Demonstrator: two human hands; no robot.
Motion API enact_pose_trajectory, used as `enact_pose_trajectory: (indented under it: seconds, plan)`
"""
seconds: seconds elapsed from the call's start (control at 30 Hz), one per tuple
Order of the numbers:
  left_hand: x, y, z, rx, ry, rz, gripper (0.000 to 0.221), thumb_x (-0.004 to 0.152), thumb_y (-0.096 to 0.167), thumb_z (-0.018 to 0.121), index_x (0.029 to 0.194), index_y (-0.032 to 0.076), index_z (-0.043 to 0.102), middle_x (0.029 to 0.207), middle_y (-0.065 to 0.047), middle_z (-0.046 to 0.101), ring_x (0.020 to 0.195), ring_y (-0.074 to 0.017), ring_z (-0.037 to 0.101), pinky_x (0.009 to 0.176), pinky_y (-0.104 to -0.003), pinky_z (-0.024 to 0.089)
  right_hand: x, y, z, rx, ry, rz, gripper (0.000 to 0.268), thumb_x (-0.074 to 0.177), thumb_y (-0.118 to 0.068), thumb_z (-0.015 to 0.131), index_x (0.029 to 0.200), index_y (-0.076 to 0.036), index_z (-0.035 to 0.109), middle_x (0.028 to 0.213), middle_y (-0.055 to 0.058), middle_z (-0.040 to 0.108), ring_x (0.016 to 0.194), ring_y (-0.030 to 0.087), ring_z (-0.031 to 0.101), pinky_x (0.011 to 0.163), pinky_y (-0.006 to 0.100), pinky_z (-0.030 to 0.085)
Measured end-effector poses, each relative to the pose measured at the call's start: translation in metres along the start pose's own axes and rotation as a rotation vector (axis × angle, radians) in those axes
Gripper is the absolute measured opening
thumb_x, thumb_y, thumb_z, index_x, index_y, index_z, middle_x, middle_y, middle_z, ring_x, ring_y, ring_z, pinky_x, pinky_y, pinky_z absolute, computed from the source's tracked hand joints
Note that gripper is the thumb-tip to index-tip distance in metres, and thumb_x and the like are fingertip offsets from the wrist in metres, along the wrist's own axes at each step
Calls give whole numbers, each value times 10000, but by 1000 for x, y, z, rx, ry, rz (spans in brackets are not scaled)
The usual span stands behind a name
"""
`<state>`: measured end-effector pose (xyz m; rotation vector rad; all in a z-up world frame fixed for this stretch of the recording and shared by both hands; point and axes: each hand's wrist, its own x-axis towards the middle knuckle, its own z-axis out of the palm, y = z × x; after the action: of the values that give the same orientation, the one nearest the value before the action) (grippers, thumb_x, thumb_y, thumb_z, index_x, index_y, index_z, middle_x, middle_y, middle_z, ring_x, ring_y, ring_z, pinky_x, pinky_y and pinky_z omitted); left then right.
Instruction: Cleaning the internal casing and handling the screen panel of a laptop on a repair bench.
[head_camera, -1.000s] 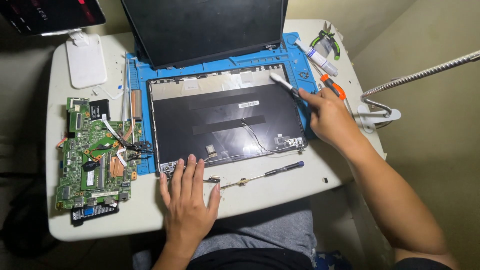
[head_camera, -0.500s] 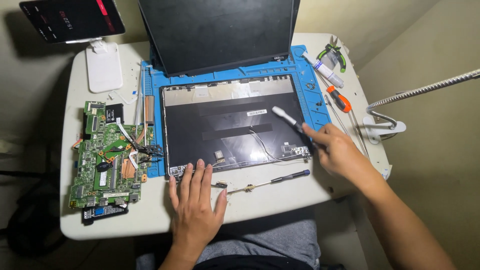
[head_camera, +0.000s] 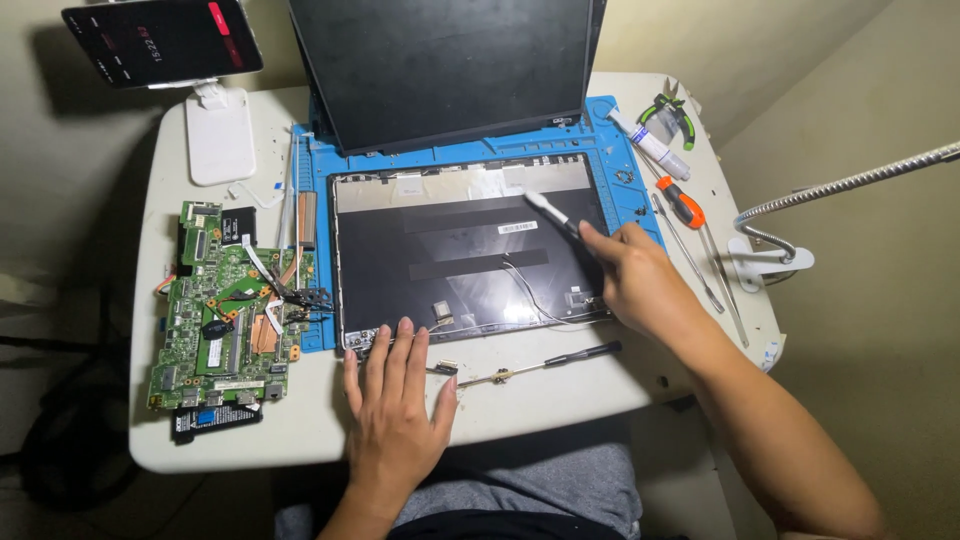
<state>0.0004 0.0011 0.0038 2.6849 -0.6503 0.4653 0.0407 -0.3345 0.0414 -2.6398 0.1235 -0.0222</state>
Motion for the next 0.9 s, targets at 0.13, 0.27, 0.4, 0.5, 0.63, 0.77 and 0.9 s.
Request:
enact_pose_trajectory:
  seconds: [0.13, 0.27, 0.4, 0.5, 0.63, 0.77, 0.9]
  plan:
    - [1, 0, 0, 11, 16, 2, 617, 948, 451, 577, 1455, 101, 549, 1538, -93, 530, 1469, -296, 424, 1238, -583, 210, 7, -13, 8, 15, 45, -3, 626, 908, 76, 511, 1504, -108, 563, 974, 111, 518, 893, 314, 601, 902, 399, 480]
    - [1, 1, -1, 13, 9, 4, 615, 949, 451, 573, 1451, 96, 549, 1531, -96, 534, 1457, -296, 434, 1235, -582, 212, 0, -32, 19, -5, -77, -95, 674, 893, 87, 491, 1538, -108, 508, 993, 98, 501, 832, 325, 605, 817, 423, 509]
    - [2, 0, -1, 17, 12, 11, 621, 951, 454, 579, 1457, 95, 544, 1531, -97, 534, 1452, -299, 441, 1231, -586, 221, 17, -8, 14, -14, 36, -43, 640, 902, 83, 485, 1504, -118, 566, 980, 103, 514, 879, 318, 608, 858, 416, 508]
    - [1, 0, 0, 4, 18, 10, 613, 952, 447, 573, 1453, 96, 545, 1528, -96, 535, 1452, -300, 440, 1229, -584, 229, 3, -24, 17, 48, -74, -89, 624, 925, 36, 561, 1528, -121, 523, 999, 90, 517, 856, 298, 614, 845, 420, 507]
    - [1, 0, 0, -7, 13, 2, 614, 953, 441, 571, 1457, 92, 542, 1535, -101, 527, 1456, -305, 434, 1227, -585, 229, -1, -15, 23, 2, -26, -193, 635, 913, 69, 556, 1517, -128, 543, 945, 88, 486, 762, 297, 570, 755, 404, 495]
    - [-1, 0, -1, -4, -1, -1, 614, 956, 450, 559, 1457, 96, 542, 1540, -99, 522, 1461, -297, 424, 1232, -580, 218, 4, -7, 7, 46, 9, 23, 685, 882, 122, 507, 1501, -163, 579, 994, 77, 524, 902, 273, 582, 883, 364, 477]
    - [0, 0, 0, -6, 9, 1, 618, 953, 455, 562, 1460, 101, 539, 1546, -95, 515, 1460, -295, 423, 1236, -578, 213, -17, -6, 26, 13, -77, -131, 754, 838, 111, 517, 1506, -235, 572, 954, 45, 486, 794, 260, 592, 770, 343, 493]
